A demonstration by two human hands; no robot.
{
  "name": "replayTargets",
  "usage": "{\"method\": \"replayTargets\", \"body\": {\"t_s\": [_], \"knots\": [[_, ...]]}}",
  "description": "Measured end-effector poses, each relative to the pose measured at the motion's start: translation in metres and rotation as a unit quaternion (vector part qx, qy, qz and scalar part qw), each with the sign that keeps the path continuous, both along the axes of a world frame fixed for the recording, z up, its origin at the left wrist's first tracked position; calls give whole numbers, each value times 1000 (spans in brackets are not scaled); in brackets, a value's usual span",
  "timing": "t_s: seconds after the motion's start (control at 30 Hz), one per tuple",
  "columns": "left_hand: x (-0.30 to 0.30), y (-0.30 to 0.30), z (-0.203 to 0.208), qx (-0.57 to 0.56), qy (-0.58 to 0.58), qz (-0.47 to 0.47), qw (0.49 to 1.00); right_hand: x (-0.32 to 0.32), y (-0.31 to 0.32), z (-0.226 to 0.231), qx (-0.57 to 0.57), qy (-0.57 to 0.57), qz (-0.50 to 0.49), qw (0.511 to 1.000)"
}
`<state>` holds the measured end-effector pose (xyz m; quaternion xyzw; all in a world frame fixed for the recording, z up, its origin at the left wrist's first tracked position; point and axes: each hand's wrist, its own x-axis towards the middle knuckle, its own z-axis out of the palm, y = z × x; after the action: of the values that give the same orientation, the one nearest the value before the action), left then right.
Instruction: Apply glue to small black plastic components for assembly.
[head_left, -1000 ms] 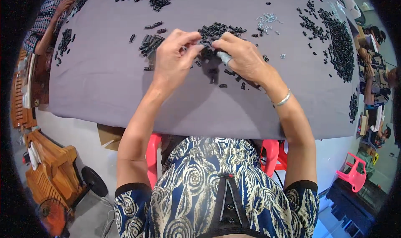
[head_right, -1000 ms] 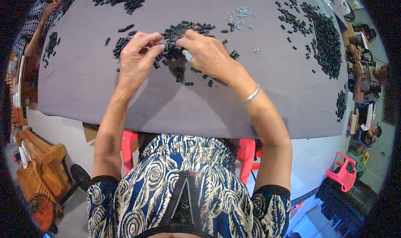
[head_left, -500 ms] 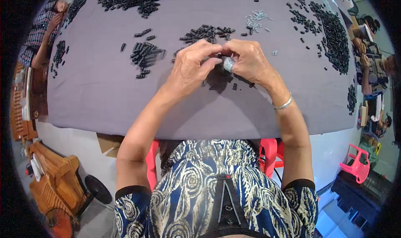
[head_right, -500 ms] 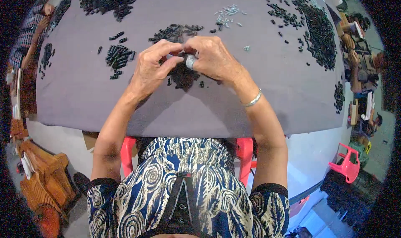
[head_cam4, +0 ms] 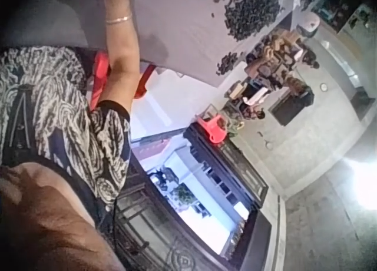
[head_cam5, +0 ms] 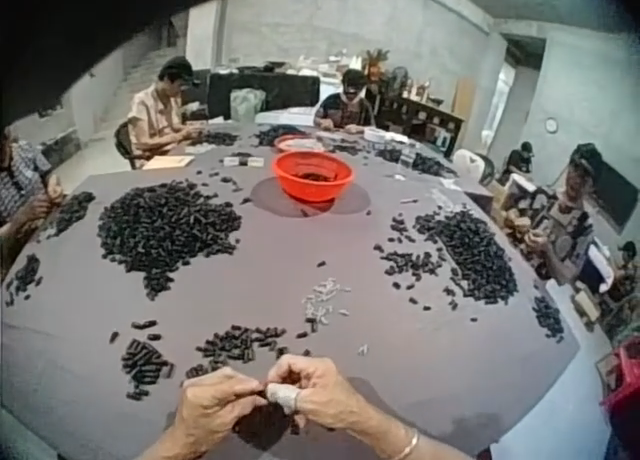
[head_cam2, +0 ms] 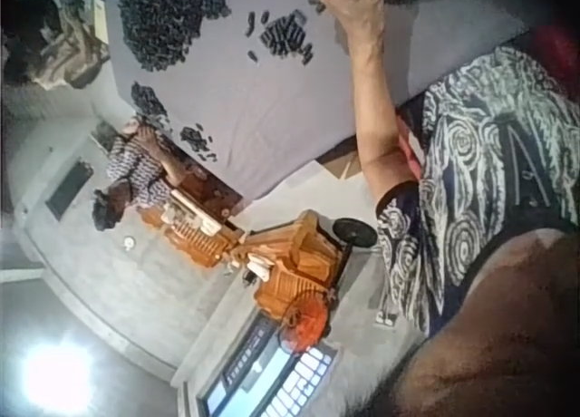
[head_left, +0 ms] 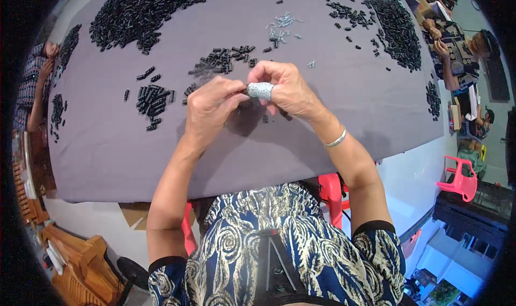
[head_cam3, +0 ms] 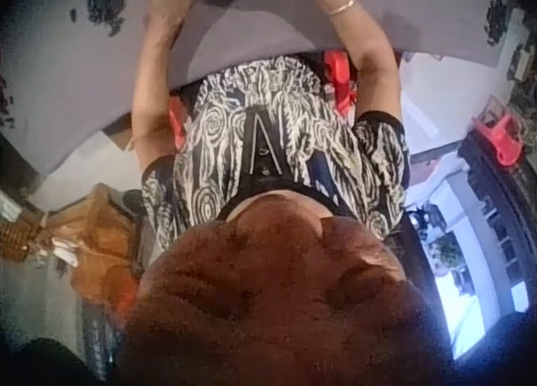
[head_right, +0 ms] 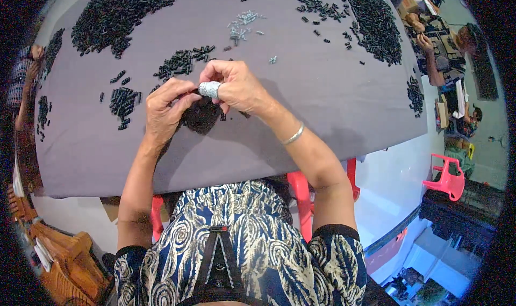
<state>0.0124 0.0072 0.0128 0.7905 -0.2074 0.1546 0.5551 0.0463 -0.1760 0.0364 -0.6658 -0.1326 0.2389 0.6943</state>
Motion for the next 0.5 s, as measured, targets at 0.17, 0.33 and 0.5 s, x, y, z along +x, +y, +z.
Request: {"method": "replayTargets", "body": {"t_s": [0.17, 0.33, 0.5], "knots": [[-2, 1, -3, -15, 50, 3, 999, -4, 0, 5, -8, 27, -8, 1000], [-4, 2, -3, -70, 123, -1, 990, -3, -8, 4, -62, -3, -25, 998], [-5, 6, -2, -182, 199, -16, 963, 36, -49, -7, -50, -110, -182, 976]]}}
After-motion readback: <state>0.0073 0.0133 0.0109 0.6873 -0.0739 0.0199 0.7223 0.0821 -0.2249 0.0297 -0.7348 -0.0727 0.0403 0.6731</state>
